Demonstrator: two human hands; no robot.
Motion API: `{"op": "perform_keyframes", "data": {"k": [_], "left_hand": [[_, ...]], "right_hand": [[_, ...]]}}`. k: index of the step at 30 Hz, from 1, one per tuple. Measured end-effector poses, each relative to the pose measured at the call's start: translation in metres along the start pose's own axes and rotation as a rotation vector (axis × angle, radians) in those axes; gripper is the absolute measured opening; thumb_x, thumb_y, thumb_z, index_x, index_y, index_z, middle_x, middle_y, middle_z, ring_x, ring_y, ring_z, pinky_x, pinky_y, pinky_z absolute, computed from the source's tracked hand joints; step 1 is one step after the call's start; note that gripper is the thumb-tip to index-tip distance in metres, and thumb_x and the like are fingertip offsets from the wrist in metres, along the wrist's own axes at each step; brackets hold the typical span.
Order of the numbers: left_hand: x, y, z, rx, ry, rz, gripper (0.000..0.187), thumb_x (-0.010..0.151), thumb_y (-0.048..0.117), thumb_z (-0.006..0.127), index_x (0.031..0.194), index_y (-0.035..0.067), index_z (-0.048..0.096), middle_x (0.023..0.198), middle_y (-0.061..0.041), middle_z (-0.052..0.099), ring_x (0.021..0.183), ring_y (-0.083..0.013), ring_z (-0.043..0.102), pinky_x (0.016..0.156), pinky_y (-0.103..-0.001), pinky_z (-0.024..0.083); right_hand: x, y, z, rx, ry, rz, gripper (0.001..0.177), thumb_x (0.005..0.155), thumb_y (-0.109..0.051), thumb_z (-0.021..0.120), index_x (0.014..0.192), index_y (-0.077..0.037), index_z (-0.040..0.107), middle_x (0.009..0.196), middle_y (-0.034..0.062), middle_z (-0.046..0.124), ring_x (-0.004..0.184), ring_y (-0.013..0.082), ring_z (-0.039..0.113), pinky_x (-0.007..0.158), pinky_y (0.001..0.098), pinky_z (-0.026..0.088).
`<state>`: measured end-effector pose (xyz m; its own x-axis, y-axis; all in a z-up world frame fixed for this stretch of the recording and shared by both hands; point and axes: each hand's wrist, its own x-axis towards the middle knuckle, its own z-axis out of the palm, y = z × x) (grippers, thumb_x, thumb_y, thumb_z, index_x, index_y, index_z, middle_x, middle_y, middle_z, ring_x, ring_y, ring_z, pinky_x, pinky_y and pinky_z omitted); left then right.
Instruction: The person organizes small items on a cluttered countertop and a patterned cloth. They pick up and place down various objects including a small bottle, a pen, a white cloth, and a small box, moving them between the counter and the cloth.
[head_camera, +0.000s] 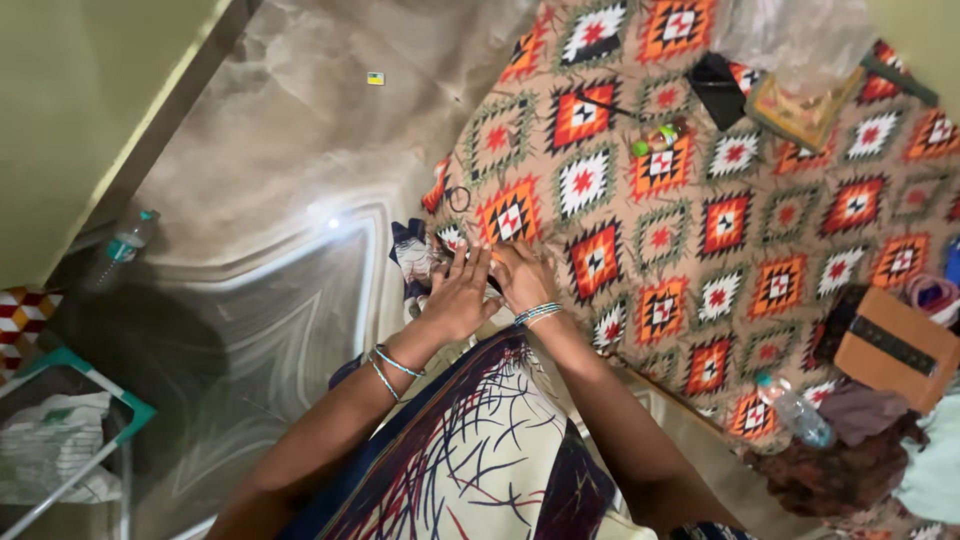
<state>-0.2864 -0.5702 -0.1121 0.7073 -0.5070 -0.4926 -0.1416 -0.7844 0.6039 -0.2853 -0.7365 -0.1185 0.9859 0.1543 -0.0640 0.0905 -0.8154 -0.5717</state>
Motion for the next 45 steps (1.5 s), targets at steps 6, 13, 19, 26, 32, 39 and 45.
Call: {"op": "perform_keyframes", "data": {"k": [6, 13, 19, 26, 32, 39, 45], "left_hand": [[0.027, 0.016, 0.029, 0.024, -0.121, -0.01, 0.095, 0.093, 0.044, 0.061, 0.162, 0.004, 0.009, 0.168, -0.022, 0.011, 0.157, -0.0389, 0.003, 0.119, -0.065, 0.014], [0.099, 0.032, 0.047, 0.006, -0.158, -0.012, 0.094, 0.094, 0.043, 0.063, 0.162, 0.011, 0.006, 0.169, -0.019, 0.008, 0.157, -0.0388, 0.002, 0.119, -0.065, 0.013], [0.169, 0.058, 0.043, -0.045, -0.091, 0.032, 0.096, 0.092, 0.039, 0.065, 0.162, 0.013, 0.005, 0.17, -0.017, 0.008, 0.157, -0.0364, -0.001, 0.118, -0.066, 0.015], [0.209, 0.056, 0.046, -0.082, -0.125, -0.011, 0.09, 0.095, 0.035, 0.063, 0.163, 0.015, 0.008, 0.17, -0.015, 0.008, 0.157, -0.0359, -0.002, 0.118, -0.067, 0.015], [0.209, 0.046, 0.05, -0.079, -0.178, -0.057, 0.093, 0.093, 0.036, 0.064, 0.163, 0.015, 0.007, 0.17, -0.015, 0.01, 0.157, -0.0375, -0.002, 0.116, -0.069, 0.016], [0.209, 0.022, 0.079, -0.098, -0.192, -0.14, 0.086, 0.092, 0.03, 0.064, 0.162, 0.016, 0.017, 0.17, -0.017, 0.012, 0.158, -0.0365, 0.003, 0.118, -0.066, 0.016], [0.211, 0.0, 0.09, -0.134, 0.108, -0.058, 0.08, 0.09, 0.022, 0.066, 0.157, 0.005, 0.026, 0.155, -0.023, 0.039, 0.143, -0.0442, 0.036, 0.117, -0.05, 0.03]], "right_hand": [[-0.015, 0.055, 0.003, 0.092, -0.016, 0.101, 0.027, 0.092, -0.021, 0.065, 0.116, -0.011, 0.07, 0.114, 0.0115, 0.07, 0.095, 0.0349, 0.069, 0.087, 0.0493, 0.052], [0.011, 0.165, 0.04, 0.029, -0.032, 0.261, 0.023, 0.099, -0.028, 0.064, 0.118, -0.016, 0.069, 0.118, 0.0169, 0.07, 0.093, 0.0412, 0.069, 0.081, 0.0506, 0.054], [0.074, 0.327, 0.069, 0.09, 0.101, 0.431, 0.05, 0.085, -0.027, 0.069, 0.133, -0.018, 0.061, 0.119, 0.022, 0.068, 0.103, 0.0399, 0.069, 0.09, 0.0475, 0.055], [0.155, 0.407, 0.026, -0.185, -0.046, 0.983, 0.085, 0.091, -0.035, 0.064, 0.164, -0.04, 0.023, 0.134, 0.0231, 0.056, 0.117, 0.0365, 0.062, 0.1, 0.0602, 0.045], [0.169, 0.478, 0.047, -0.288, -0.213, 0.847, 0.082, 0.084, -0.038, 0.067, 0.156, -0.04, 0.026, 0.148, 0.0192, 0.044, 0.125, 0.0367, 0.055, 0.098, 0.0657, 0.04], [0.134, 0.432, 0.076, -0.313, -0.018, 0.508, 0.048, 0.093, -0.029, 0.067, 0.139, -0.019, 0.058, 0.135, 0.0193, 0.062, 0.113, 0.0374, 0.067, 0.098, 0.0522, 0.051], [0.083, 0.246, 0.062, 0.248, 0.174, 0.036, 0.053, 0.086, -0.002, 0.069, 0.135, -0.021, 0.062, 0.128, 0.0135, 0.069, 0.111, 0.0341, 0.071, 0.096, 0.0423, 0.057]]}}
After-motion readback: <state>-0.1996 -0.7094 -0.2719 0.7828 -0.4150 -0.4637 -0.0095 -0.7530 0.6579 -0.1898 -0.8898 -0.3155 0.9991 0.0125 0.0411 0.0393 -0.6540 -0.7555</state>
